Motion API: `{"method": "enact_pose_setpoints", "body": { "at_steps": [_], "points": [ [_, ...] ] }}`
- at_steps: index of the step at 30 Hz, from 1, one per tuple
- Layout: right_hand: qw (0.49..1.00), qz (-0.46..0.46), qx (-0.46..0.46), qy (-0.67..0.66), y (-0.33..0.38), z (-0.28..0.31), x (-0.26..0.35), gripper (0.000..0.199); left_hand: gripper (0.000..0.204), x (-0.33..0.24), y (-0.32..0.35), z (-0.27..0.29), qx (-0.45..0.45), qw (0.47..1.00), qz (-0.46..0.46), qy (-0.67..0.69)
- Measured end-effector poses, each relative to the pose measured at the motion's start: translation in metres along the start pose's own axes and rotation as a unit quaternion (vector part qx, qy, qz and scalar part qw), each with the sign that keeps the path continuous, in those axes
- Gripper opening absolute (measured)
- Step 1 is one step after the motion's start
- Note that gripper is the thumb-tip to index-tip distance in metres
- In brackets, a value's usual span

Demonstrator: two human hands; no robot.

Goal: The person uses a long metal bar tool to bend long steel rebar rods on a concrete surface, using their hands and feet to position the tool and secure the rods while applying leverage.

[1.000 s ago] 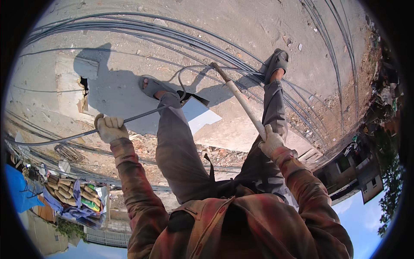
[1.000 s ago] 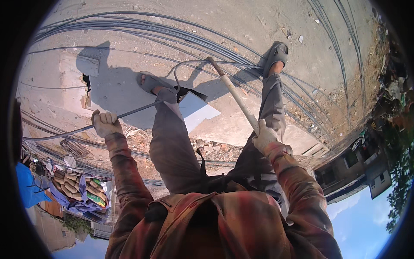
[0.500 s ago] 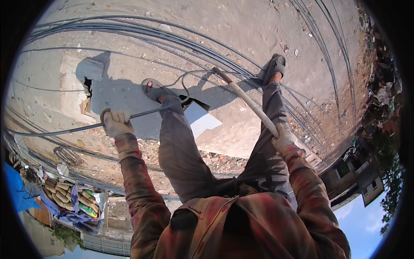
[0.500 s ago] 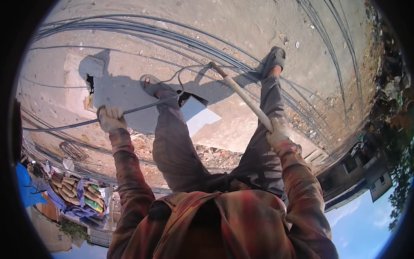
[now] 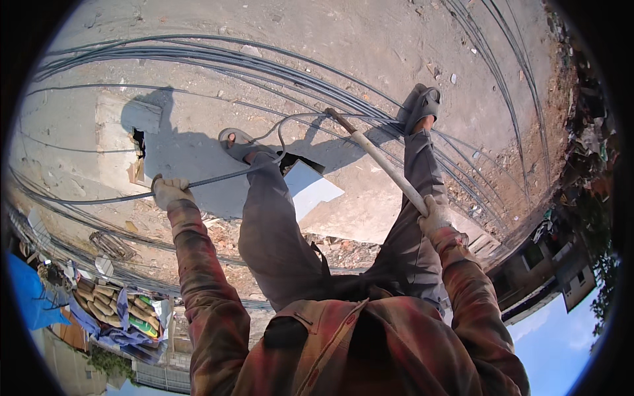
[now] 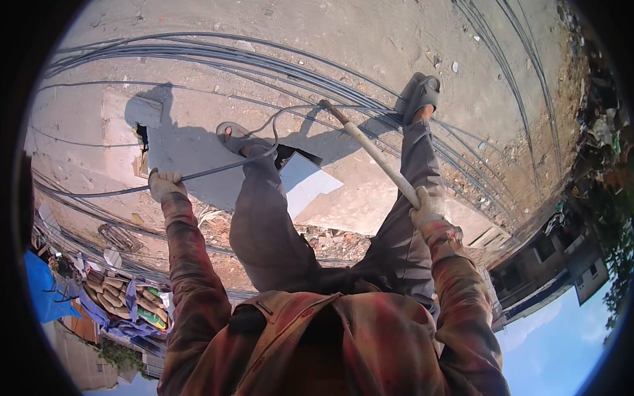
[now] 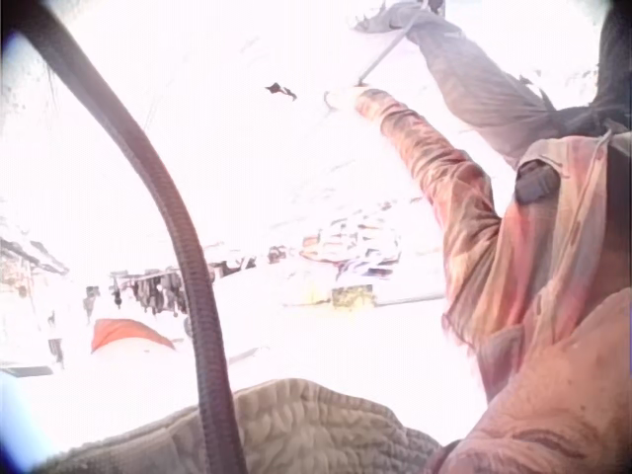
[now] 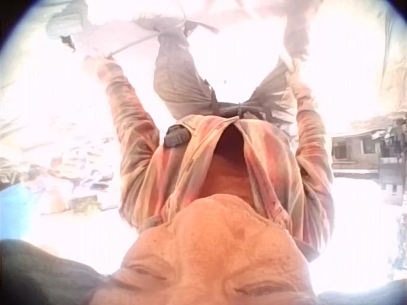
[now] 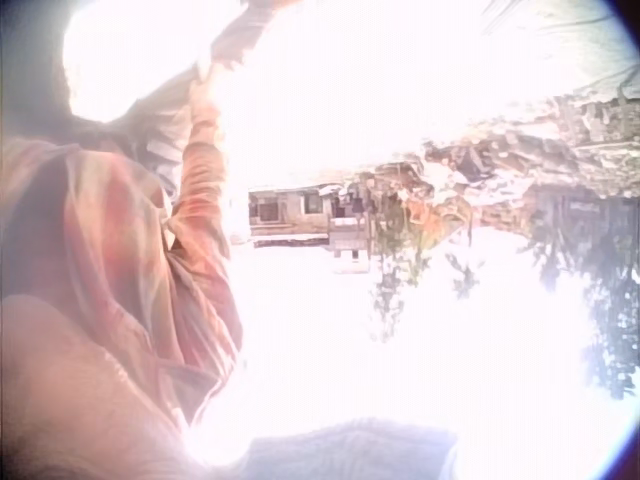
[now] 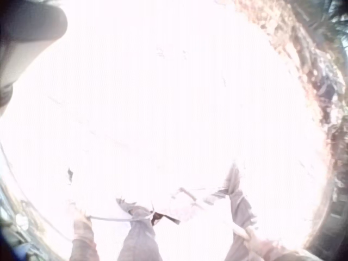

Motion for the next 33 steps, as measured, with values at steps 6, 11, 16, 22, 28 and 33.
{"method": "enact_pose_setpoints", "body": {
  "at_steps": [6,11,16,22,28,33],
  "points": [
    [0.997,0.009,0.025,0.076,-0.003,0.025,0.013,0.047,0.023,-0.005,0.009,-0.020,-0.250,0.953,-0.105,-0.135],
    [0.995,0.005,0.040,0.090,-0.011,0.042,0.016,0.048,0.040,-0.020,0.016,-0.050,-0.275,0.897,-0.235,-0.254],
    [0.996,-0.020,0.080,0.038,-0.006,0.043,0.020,0.048,0.040,-0.030,-0.020,-0.080,-0.255,0.907,-0.260,-0.213],
    [0.992,-0.068,0.062,0.085,-0.006,0.062,0.055,0.036,0.041,-0.041,-0.101,-0.152,-0.215,0.912,-0.216,-0.275],
    [0.979,-0.050,0.106,0.169,-0.032,0.139,0.117,0.034,0.037,-0.014,-0.141,-0.256,-0.025,0.952,-0.223,-0.209],
    [0.967,0.013,0.111,0.229,-0.066,0.169,0.157,0.031,0.035,-0.012,-0.158,-0.304,-0.030,0.901,-0.289,-0.322]
  ]
}}
Point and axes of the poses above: each hand's wrist, its own y-axis away from the middle knuckle, its own z-axis out of the back of the hand, x = y × z, the point moved 4 cm from there along -y, towards the middle knuckle, and after that the axes turned 3 degrees about z, right-handed, at the moved point
